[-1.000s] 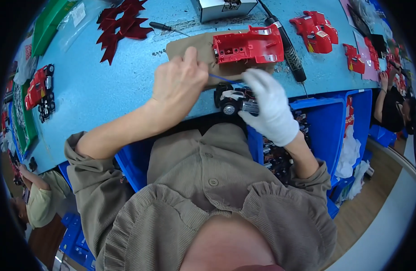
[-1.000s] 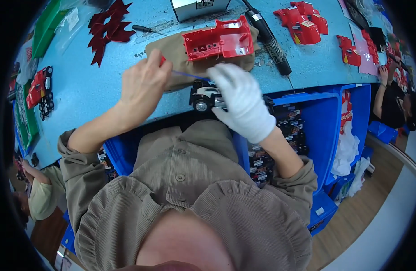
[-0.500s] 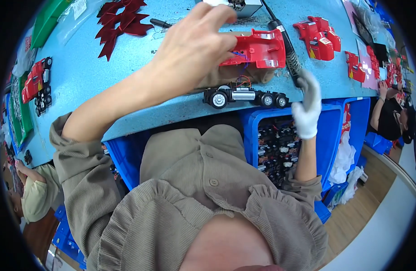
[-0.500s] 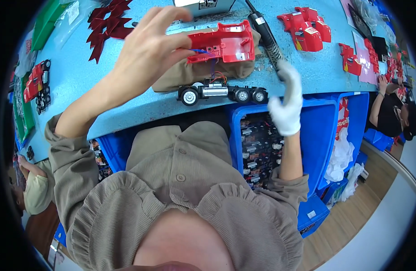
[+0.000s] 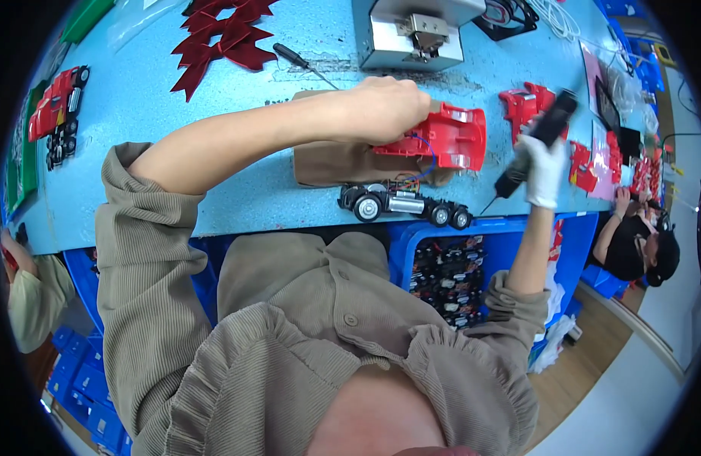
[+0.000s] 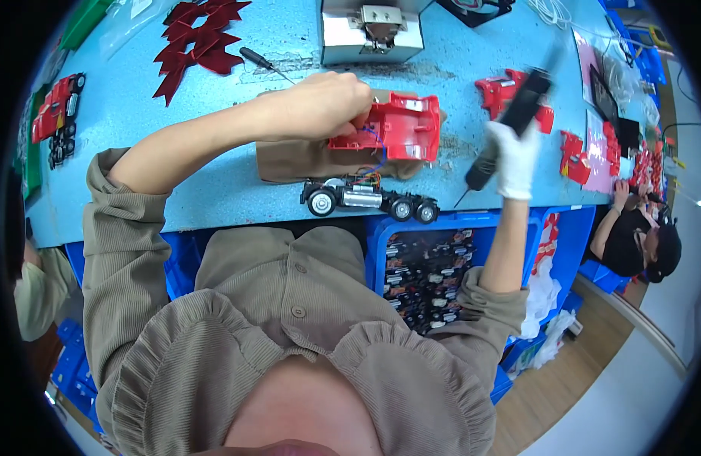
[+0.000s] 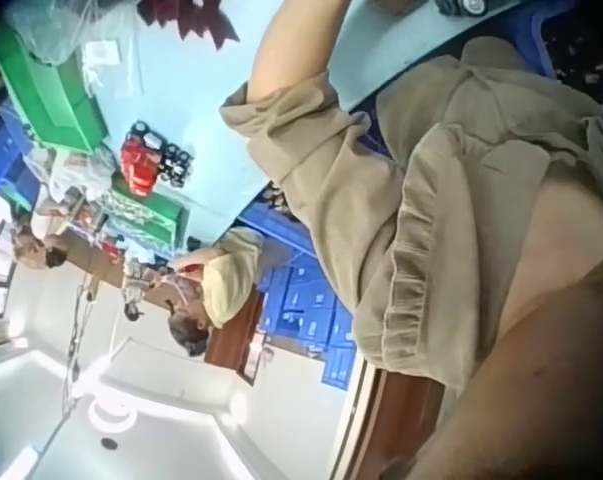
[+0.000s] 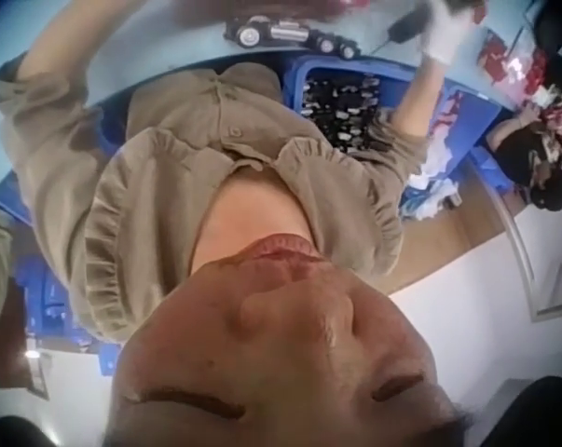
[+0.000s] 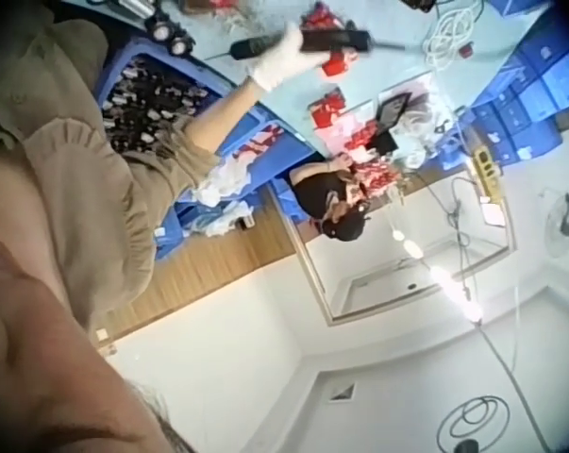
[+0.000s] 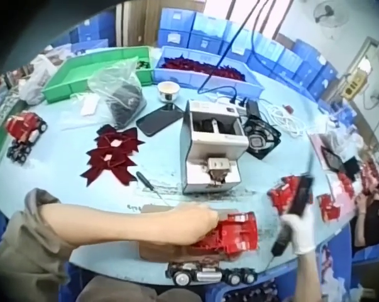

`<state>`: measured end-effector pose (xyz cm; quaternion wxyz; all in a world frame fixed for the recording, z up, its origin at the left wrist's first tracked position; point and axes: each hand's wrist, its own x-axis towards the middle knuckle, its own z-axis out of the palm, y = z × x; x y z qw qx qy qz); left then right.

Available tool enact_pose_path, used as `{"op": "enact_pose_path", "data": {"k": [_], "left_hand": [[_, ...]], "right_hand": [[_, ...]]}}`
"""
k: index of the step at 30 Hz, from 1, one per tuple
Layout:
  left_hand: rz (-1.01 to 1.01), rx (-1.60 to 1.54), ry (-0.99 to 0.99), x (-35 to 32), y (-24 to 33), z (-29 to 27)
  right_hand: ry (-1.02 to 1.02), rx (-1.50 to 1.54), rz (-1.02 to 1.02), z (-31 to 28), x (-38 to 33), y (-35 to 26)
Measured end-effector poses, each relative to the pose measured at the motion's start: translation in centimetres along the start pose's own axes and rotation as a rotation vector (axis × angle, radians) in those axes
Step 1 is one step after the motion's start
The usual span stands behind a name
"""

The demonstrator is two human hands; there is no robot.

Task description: Assemble toy trucks by attaching bodies to chassis and fastening screws using a power screwdriver.

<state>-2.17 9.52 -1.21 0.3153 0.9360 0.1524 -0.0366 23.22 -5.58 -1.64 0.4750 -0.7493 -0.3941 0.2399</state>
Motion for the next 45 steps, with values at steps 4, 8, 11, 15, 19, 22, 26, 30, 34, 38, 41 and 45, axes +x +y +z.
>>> {"op": "enact_pose_path", "data": {"k": [4,8,11,15,19,22,26,30,34,38,41,45], "left_hand": [[0.108,0.028,0.062,0.2,-0.4,0.8],[0.152,0.083,0.113,0.3,-0.1,1.8],[0.120,0.082,0.100,0.3,0.2,1.6],[0.081,0.023,0.070,0.9,0.0,1.1],[0.102,-0.015,0.060,0.8,-0.2,1.0],[0.112,0.001,0.070,0.8,-0.3,0.9],[0.142,0.001,0.113,0.5,-0.4,1.6],[0.144,0.064,0.133,0.2,-0.4,1.4],[0.158,0.068,0.161,0.3,0.2,1.8],[0.207,0.124,0.151,0.5,0.1,1.9],[0.150,0.099,0.136,0.1,-0.1,1.8],[0.195,0.073,0.198,0.0,-0.1,2.0]], "right_hand": [[0.247,0.536,-0.169,-1.3,1.6,-7.7],[0.038,1.036,-0.356,0.1,5.0,-11.9],[-0.099,0.942,-0.532,4.0,7.9,-12.6],[-0.284,0.992,-0.639,9.6,12.3,-11.4],[-0.741,1.350,-0.343,13.0,12.2,-12.0],[-0.752,1.956,0.259,14.4,8.7,-14.1],[0.070,0.792,-0.606,14.0,6.1,-10.4],[-0.113,0.810,-0.782,9.0,4.4,-9.1],[-0.185,0.972,-0.811,3.8,-2.1,-11.8],[-0.206,0.920,-0.750,5.9,-5.0,-11.2],[-0.251,0.912,-0.774,8.9,-4.7,-9.0],[-0.244,0.917,-0.685,9.9,-4.4,-7.3]]}}
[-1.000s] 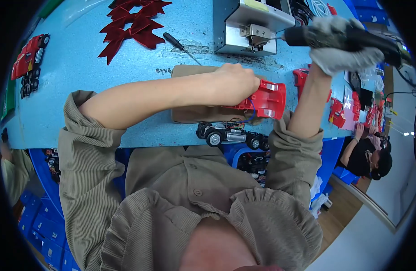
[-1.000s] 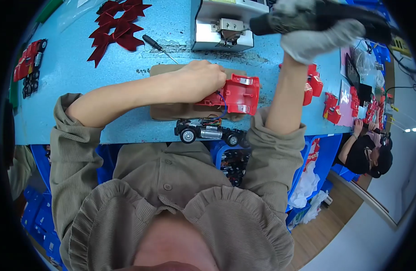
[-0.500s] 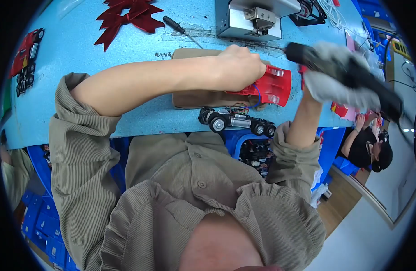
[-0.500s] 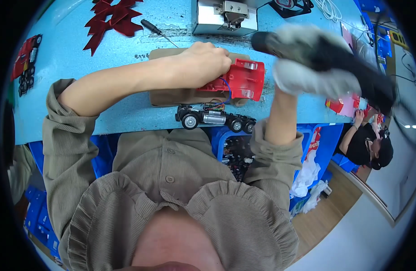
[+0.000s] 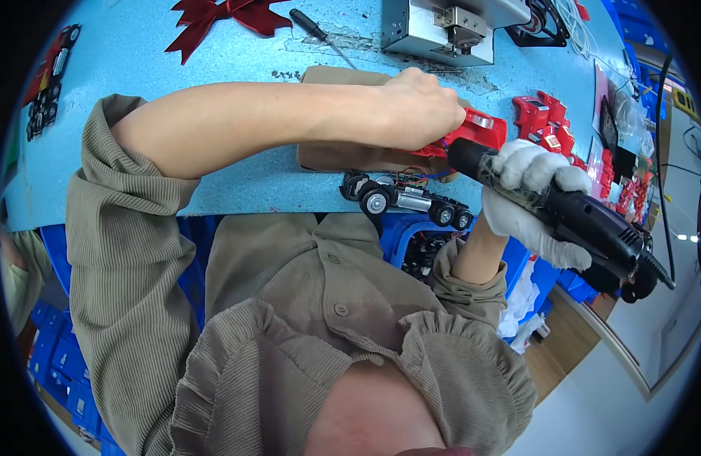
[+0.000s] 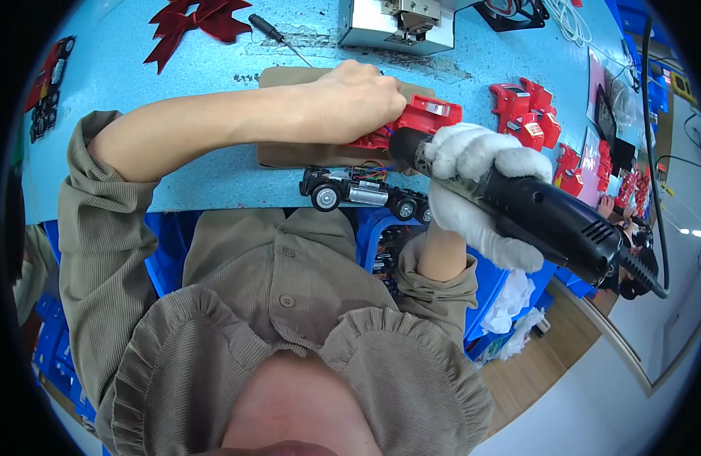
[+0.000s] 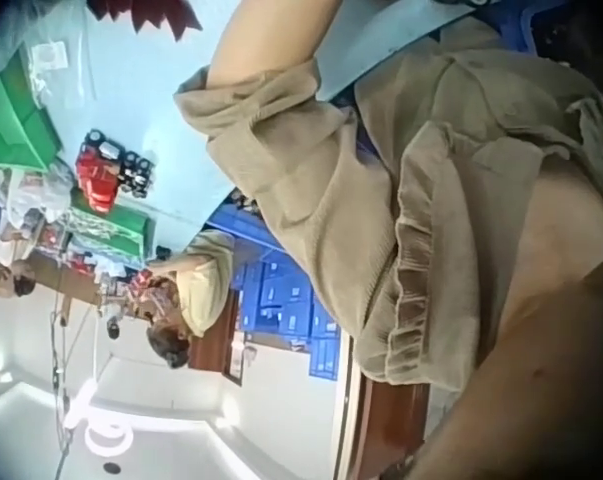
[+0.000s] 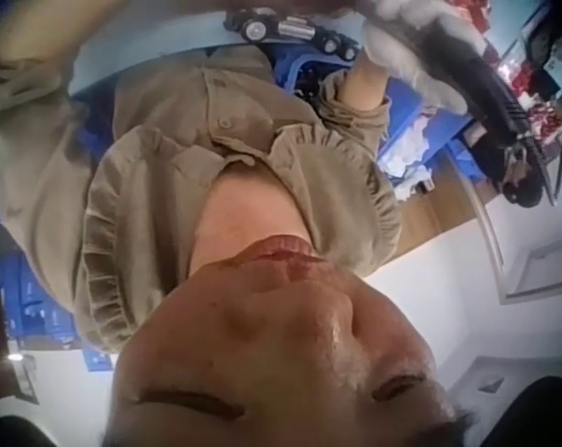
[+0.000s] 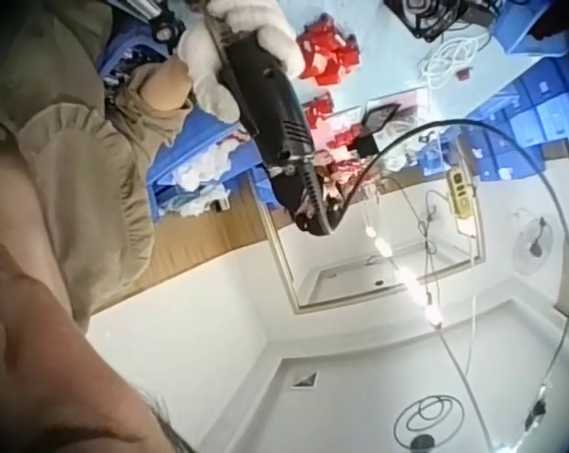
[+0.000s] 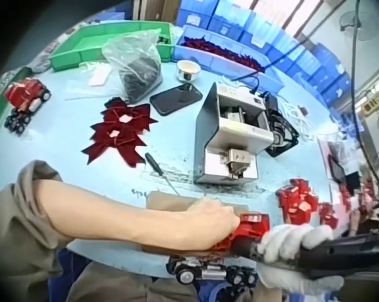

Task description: Assemble toy trucks by attaching bodies to chassis and fastening screws using a power screwdriver.

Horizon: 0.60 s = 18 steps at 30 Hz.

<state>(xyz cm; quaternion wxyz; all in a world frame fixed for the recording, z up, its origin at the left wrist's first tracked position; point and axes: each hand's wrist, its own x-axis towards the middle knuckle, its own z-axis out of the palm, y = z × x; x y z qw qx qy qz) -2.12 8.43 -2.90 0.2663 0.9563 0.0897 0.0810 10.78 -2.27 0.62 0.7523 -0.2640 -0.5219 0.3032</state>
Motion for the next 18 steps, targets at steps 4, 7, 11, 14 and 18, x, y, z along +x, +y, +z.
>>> {"op": "enact_pose_path", "data": {"k": [4,7,11,14,18], "left_hand": [[-0.020,-0.005,-0.004,0.0,0.0,-0.2],[-0.030,0.009,-0.047,0.1,0.0,-0.3],[-0.032,0.011,-0.050,0.1,0.0,-0.1],[-0.033,0.002,-0.049,0.1,0.0,-0.2],[-0.044,-0.022,-0.061,0.0,0.0,-0.4]], "right_hand": [[0.018,0.010,0.020,0.3,0.1,0.1],[-0.009,-0.088,0.022,1.1,0.0,-0.1],[-0.029,-0.143,0.001,1.3,0.0,-0.3],[-0.054,-0.143,-0.005,1.3,0.1,-0.2],[-0.109,-0.195,-0.041,2.5,0.1,-0.1]]}}
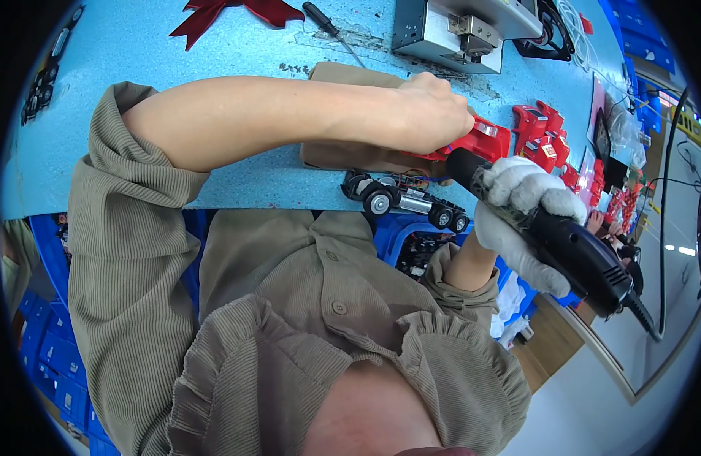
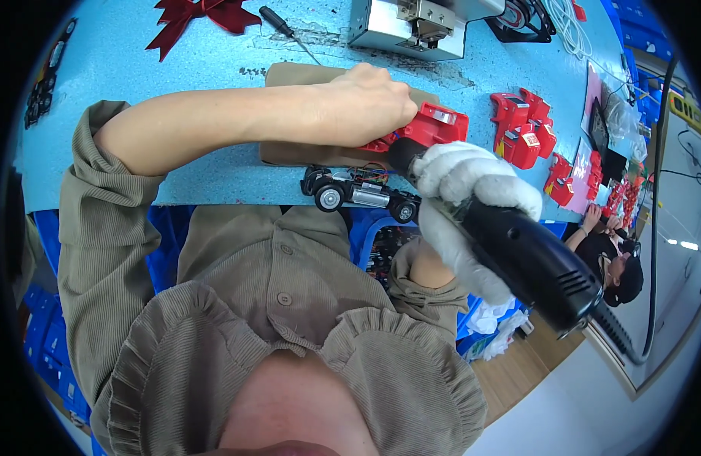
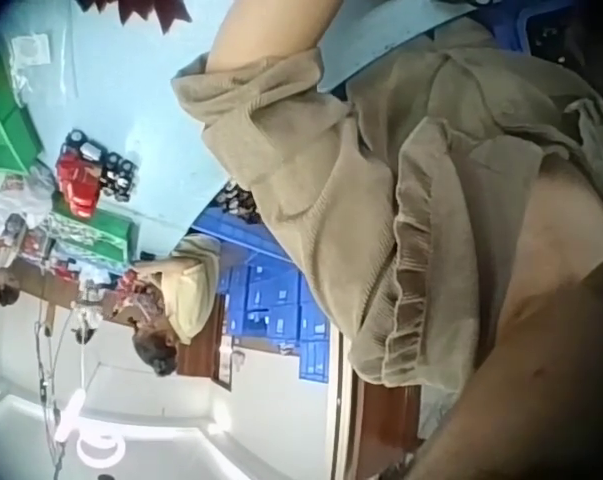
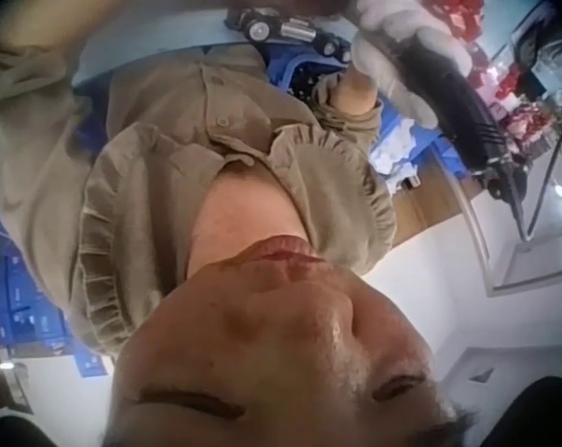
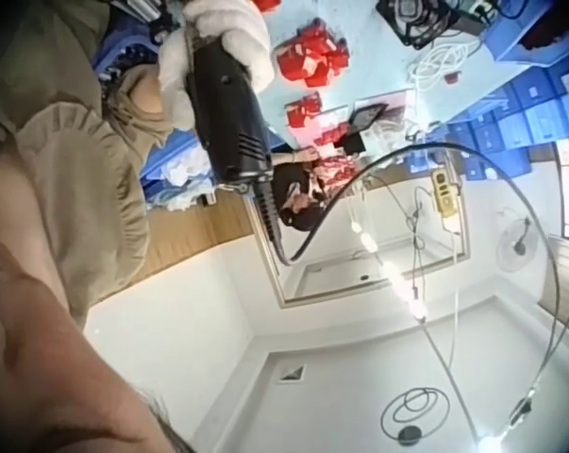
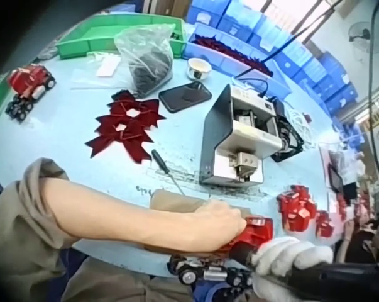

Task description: Assemble toy trucks by attaching bodies to chassis and fastening screws using a power screwdriver.

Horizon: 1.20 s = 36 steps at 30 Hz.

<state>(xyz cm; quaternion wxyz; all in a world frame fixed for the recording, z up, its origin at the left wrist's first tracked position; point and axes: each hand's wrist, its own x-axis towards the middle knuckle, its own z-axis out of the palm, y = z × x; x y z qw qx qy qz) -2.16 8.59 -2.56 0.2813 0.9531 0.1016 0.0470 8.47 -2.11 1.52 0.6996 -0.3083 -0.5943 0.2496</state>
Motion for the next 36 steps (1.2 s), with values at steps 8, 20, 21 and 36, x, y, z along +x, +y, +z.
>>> {"op": "enact_pose_path", "data": {"k": [8,20,21,36], "left_hand": [[-0.010,-0.467,-0.089,-2.4,-2.2,-1.5],[-0.076,-0.620,0.570,-5.5,-1.9,6.2],[-0.048,-0.620,0.557,-5.0,-1.7,6.0],[-0.034,-0.618,0.582,-4.7,-2.1,6.0]], "right_hand": [[-0.020,0.032,-0.009,0.6,0.1,1.2],[-0.113,0.391,-0.016,-5.2,10.6,4.3],[-0.195,0.322,0.012,-6.4,12.8,6.6],[0.027,0.222,0.058,-3.1,4.3,0.5]]}}
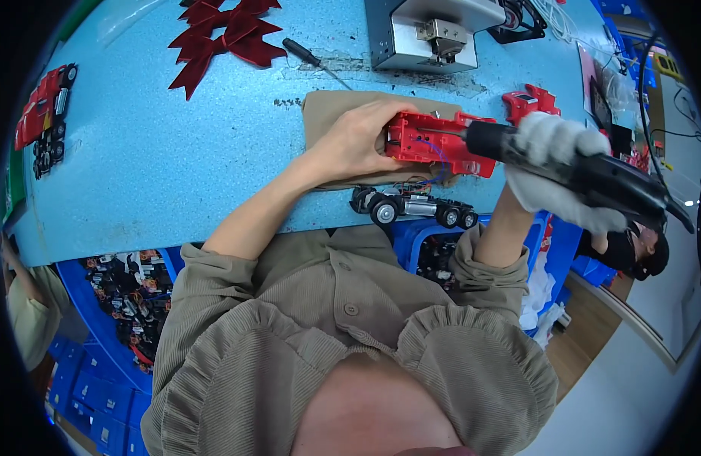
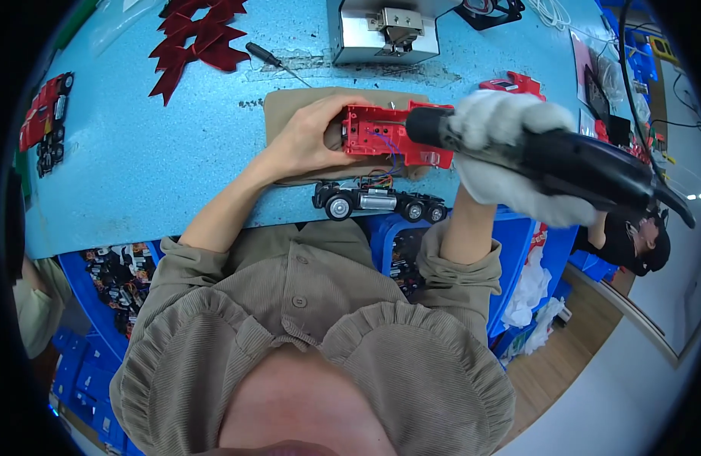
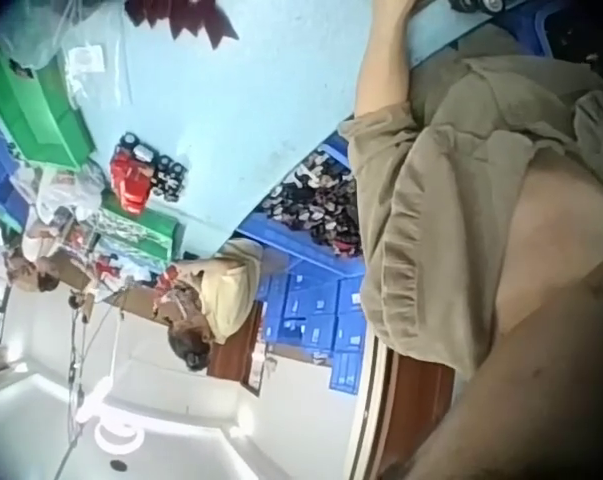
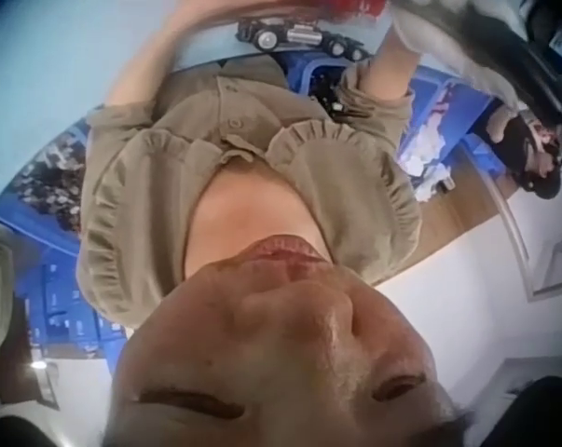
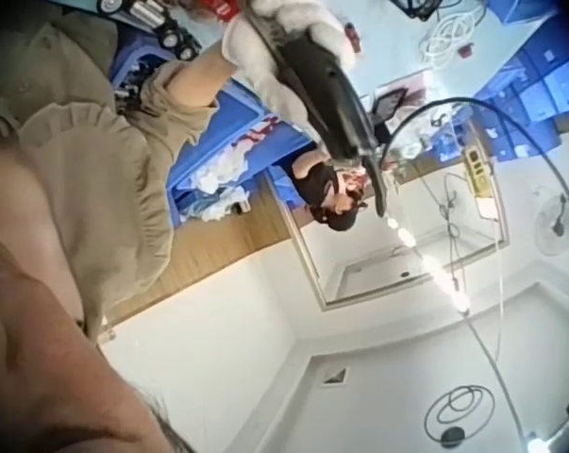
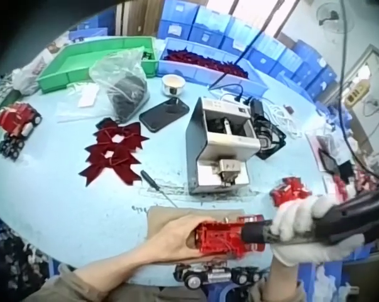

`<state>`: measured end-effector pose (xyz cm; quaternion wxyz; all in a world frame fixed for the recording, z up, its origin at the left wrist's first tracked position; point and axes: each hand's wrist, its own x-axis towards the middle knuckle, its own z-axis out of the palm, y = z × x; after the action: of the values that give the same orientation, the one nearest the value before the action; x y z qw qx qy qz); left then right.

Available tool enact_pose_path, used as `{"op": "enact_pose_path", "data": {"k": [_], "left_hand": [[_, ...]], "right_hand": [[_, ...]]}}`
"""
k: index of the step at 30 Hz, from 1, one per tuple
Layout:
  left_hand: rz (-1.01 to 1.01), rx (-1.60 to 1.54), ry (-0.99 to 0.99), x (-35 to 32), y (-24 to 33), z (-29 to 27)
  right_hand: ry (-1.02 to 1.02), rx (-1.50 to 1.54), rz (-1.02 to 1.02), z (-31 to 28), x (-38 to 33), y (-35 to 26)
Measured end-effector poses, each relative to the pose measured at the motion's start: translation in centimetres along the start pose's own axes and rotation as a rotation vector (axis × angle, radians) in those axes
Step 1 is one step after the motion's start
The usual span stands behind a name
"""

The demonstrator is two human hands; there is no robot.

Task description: Assemble toy trucks by attaching bodies to chassis and fastening screws using a power screwdriver.

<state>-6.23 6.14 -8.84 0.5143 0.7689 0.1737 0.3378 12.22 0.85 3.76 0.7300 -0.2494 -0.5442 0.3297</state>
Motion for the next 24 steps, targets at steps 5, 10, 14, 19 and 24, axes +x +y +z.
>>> {"op": "enact_pose_path", "data": {"k": [5,10,14,19,24], "left_hand": [[0.014,0.016,0.012,-0.1,-0.1,0.1],[0.008,0.011,0.003,-0.2,0.0,0.1],[0.028,0.015,0.038,-0.3,-0.3,0.2],[0.048,-0.021,0.074,-0.5,-0.4,0.4],[0.044,-0.021,0.075,-0.4,-0.3,0.2]], "right_hand": [[0.083,0.015,0.013,-0.9,-1.9,2.0],[0.004,0.052,0.002,-0.4,-1.6,2.5],[-0.088,0.054,0.003,1.6,-1.4,3.8],[-0.123,0.008,0.030,3.1,-1.8,4.0],[-0.124,0.000,-0.026,3.4,-2.3,4.1]]}}
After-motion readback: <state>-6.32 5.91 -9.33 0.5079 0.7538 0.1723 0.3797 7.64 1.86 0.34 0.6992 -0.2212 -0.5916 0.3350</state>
